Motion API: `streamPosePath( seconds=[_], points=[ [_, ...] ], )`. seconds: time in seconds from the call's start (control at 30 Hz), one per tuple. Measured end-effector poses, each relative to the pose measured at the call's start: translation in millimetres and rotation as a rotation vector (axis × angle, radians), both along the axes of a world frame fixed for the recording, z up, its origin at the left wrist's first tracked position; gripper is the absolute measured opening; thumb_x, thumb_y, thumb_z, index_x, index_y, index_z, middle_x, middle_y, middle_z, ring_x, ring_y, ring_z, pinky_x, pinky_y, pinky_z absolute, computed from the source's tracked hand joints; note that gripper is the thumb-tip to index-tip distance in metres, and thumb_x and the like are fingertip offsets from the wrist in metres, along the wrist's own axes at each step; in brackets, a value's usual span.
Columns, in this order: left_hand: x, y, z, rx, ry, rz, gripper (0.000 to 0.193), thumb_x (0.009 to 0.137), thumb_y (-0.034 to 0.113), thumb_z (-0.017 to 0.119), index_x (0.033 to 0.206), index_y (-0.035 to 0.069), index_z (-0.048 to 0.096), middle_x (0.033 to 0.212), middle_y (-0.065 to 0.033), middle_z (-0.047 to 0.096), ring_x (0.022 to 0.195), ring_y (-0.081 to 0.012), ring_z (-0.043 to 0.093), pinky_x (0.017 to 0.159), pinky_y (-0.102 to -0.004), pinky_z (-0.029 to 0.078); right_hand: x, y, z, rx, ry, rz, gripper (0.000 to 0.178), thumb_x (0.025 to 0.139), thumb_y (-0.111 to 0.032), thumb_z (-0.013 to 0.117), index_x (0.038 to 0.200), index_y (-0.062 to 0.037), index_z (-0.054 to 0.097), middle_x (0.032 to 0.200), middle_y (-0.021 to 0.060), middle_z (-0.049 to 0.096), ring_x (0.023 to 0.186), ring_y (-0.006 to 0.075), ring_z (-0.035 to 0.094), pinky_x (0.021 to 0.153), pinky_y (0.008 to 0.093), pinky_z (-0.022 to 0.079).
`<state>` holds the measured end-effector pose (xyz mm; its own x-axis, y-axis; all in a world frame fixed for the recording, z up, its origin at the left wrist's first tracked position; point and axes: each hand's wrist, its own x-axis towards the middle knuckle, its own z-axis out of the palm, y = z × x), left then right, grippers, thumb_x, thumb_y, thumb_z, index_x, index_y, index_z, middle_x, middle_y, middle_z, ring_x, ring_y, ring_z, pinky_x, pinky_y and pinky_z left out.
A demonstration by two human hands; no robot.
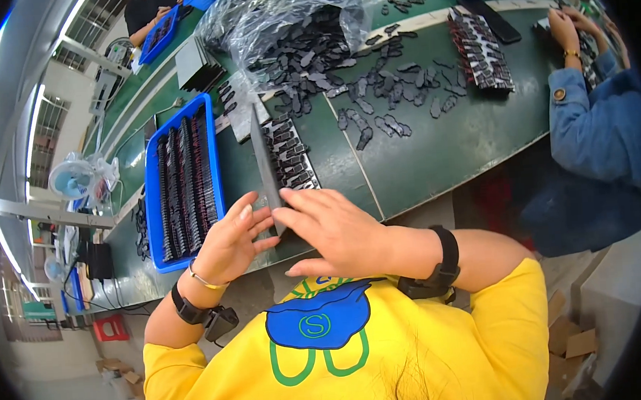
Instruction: The person is manually assembling small black components into a metal fixture and then organizing them into blue plastic trays.
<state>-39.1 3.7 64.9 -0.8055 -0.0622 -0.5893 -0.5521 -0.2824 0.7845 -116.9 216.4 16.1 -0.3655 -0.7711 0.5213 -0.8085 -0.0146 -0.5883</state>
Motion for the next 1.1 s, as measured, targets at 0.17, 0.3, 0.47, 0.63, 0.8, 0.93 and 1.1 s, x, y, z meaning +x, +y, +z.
streamPosePath(
  seconds=[0.17,0.3,0.47,0.63,0.8,0.93,1.1],
  points=[
    [0,-10,-18,0.1,0.015,0.066,0.059,0.095,0.031,0.056,0.143,0.008,0.031,0.13,-0.0115,0.051,0.116,-0.0242,0.052,0.094,-0.0484,0.044,-4,-20,-11,-0.04,-0.063,0.201,0.079,0.073,-0.034,0.077,0.136,-0.002,0.04,0.141,0.0247,0.037,0.126,0.0395,0.042,0.101,0.0471,0.037],
    [6,-20,-20,0.181,0.043,0.055,0.071,0.091,0.034,0.061,0.145,0.008,0.023,0.131,-0.0126,0.048,0.116,-0.0243,0.052,0.093,-0.0487,0.046,-10,-19,-10,-0.058,-0.08,0.317,0.076,0.07,-0.03,0.078,0.133,-0.0033,0.044,0.14,0.0226,0.041,0.122,0.0383,0.046,0.099,0.046,0.039],
    [28,-24,0,0.349,0.213,0.088,0.067,0.091,0.041,0.059,0.144,0.012,0.029,0.134,-0.0166,0.047,0.119,-0.0323,0.052,0.093,-0.0521,0.047,-38,33,-21,-0.145,0.027,-0.148,0.038,0.071,-0.014,0.075,0.104,-0.0012,0.061,0.116,0.0172,0.061,0.097,0.0351,0.061,0.082,0.0406,0.05],
    [40,-27,17,0.569,0.345,0.083,0.075,0.089,0.056,0.054,0.144,0.011,0.031,0.138,-0.0199,0.044,0.119,-0.0379,0.052,0.092,-0.0521,0.048,-40,89,-40,-0.19,0.02,-0.501,0.021,0.073,0.003,0.066,0.094,0.001,0.062,0.099,0.0174,0.065,0.088,0.0336,0.064,0.077,0.0385,0.052],
    [3,-54,44,0.333,0.439,0.052,0.08,0.088,0.061,0.05,0.145,0.01,0.029,0.131,-0.0196,0.049,0.11,-0.0341,0.057,0.087,-0.0489,0.05,-40,87,-45,-0.275,0.17,-0.59,0.018,0.073,0.002,0.066,0.089,-0.0004,0.061,0.094,0.0149,0.064,0.073,0.0307,0.063,0.064,0.0365,0.051],
    [-77,-108,85,-0.166,0.482,-0.007,0.07,0.09,0.05,0.056,0.141,0.007,0.033,0.118,-0.0165,0.056,0.101,-0.0289,0.061,0.075,-0.0414,0.054,-39,85,-44,-0.224,0.265,-0.547,0.015,0.073,0.003,0.065,0.087,-0.0004,0.06,0.092,0.014,0.064,0.066,0.0285,0.061,0.059,0.0352,0.049],
    [-200,-146,112,-1.185,0.215,0.091,0.083,0.079,0.049,0.071,0.144,0.016,0.031,0.113,-0.0135,0.057,0.099,-0.0288,0.059,0.074,-0.0458,0.053,-41,85,-48,-0.28,0.26,-0.575,0.017,0.073,0.0,0.068,0.088,-0.0019,0.061,0.093,0.0126,0.064,0.064,0.028,0.06,0.057,0.0359,0.047]
  ],
)
